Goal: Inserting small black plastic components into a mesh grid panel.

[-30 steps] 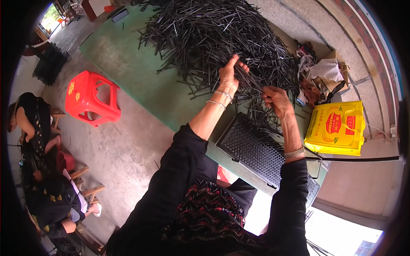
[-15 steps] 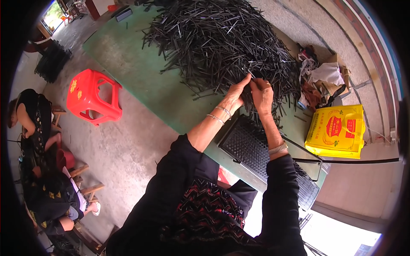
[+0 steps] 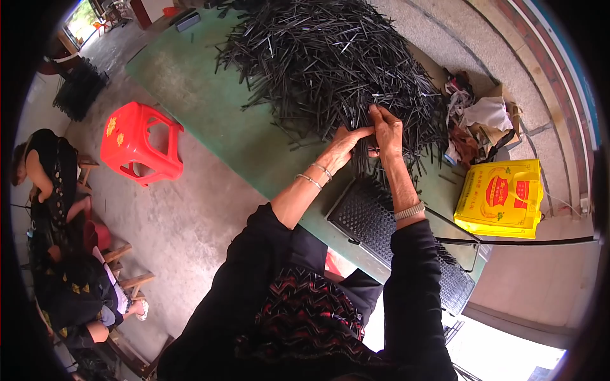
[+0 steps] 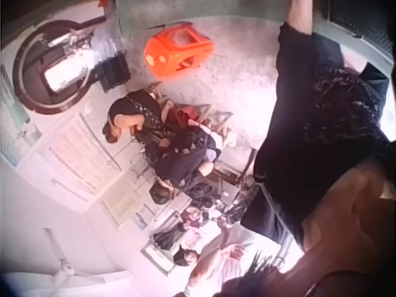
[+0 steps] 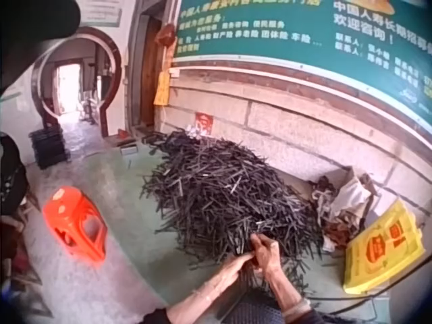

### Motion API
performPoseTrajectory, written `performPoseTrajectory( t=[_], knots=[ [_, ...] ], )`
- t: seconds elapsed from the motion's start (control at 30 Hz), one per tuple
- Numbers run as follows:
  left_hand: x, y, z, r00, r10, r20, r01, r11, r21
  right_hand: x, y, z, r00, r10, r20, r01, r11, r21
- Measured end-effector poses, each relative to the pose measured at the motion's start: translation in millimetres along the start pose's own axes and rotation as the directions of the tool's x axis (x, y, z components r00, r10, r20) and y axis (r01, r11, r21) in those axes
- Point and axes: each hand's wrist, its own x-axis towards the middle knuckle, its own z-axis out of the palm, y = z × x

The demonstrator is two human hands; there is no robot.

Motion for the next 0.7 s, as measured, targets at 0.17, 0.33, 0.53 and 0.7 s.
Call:
performPoseTrajectory(
  t=[0.17,0.33,0.53,0.7],
  knots=[
    [2.9,12.7,-22.3,0.946,0.321,0.038,-0.303,0.839,0.452,-16.4,-18.0,10.8,0.947,0.121,0.298,-0.068,0.981,-0.182],
    [-6.7,-5.4,-35.8,0.803,0.595,0.043,-0.498,0.629,0.597,-31.1,18.9,50.8,0.791,-0.602,0.103,0.588,0.704,-0.397],
    [-29.5,-22.5,-51.8,0.819,0.574,-0.016,-0.326,0.488,0.810,-39.3,44.5,60.5,0.993,-0.115,0.023,0.108,0.971,0.213],
    [-24.3,-26.4,-52.9,0.665,0.720,0.198,-0.488,0.218,0.845,-46.6,27.3,63.8,0.999,-0.037,-0.035,0.045,0.952,0.303]
  ],
)
